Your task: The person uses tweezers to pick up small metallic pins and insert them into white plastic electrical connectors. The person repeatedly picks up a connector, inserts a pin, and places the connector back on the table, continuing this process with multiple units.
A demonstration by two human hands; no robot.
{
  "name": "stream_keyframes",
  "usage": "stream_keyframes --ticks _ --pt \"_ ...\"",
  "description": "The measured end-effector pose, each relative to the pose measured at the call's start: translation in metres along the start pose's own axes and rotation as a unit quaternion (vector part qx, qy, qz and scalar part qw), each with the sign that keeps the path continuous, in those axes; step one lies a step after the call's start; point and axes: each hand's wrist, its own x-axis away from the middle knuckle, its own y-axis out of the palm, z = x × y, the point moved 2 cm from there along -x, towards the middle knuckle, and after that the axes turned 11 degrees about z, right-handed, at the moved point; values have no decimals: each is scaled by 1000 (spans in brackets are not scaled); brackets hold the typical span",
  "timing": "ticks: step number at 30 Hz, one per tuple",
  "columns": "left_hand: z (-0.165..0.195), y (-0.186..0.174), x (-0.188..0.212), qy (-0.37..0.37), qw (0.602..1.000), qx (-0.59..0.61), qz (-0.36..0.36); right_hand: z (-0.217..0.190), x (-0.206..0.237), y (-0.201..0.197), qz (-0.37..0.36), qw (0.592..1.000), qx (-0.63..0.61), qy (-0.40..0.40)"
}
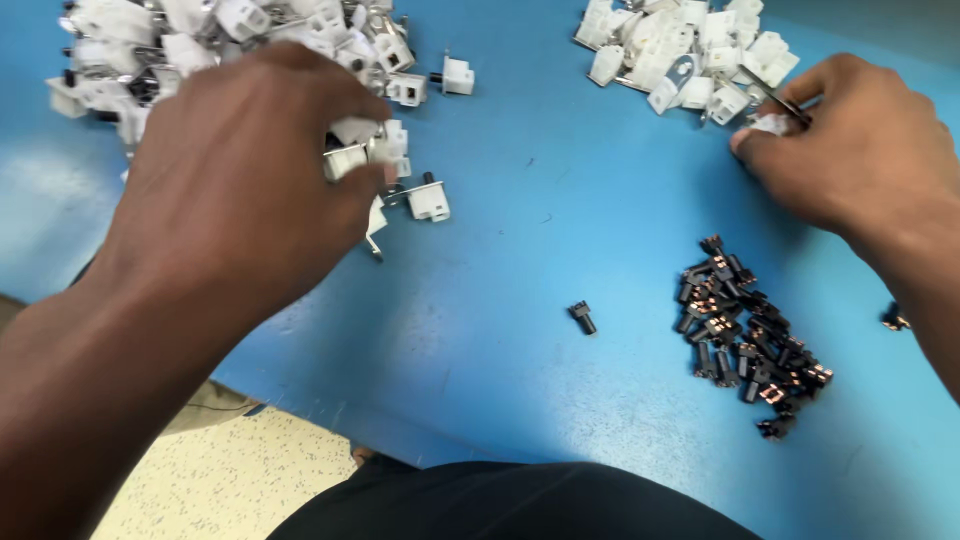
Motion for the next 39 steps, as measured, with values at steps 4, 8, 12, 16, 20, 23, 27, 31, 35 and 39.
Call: stream_keyframes --ticks 4,8,12,16,20,23,27,31,35,39 --pt "36 -23 13 112 983 61 132 -21 19 -26 -53 974 -182 128" --pt "91 -30 21 -44 928 369 -8 -53 75 -60 -179 910 -332 173" --pt "100 -19 31 -205 823 471 -243 -62 111 -67 -286 856 -315 295" --pt "85 -13 36 -208 730 602 -249 -50 89 -68 -149 972 -42 179" --pt "87 -11 46 -249 663 655 -265 -55 61 -52 -143 987 77 17" --pt "93 -15 52 -238 694 632 -248 -55 49 -52 -149 987 16 50" --pt "98 -24 52 -196 726 623 -215 -52 49 -77 -105 920 -364 98" --pt "104 -35 48 -185 734 626 -189 -56 89 -95 -56 953 -299 -4" --pt "102 -41 45 -206 735 609 -214 -73 119 -102 -25 942 -332 -42" --pt "105 -40 44 -180 745 607 -210 -90 114 -115 6 947 -322 -24"
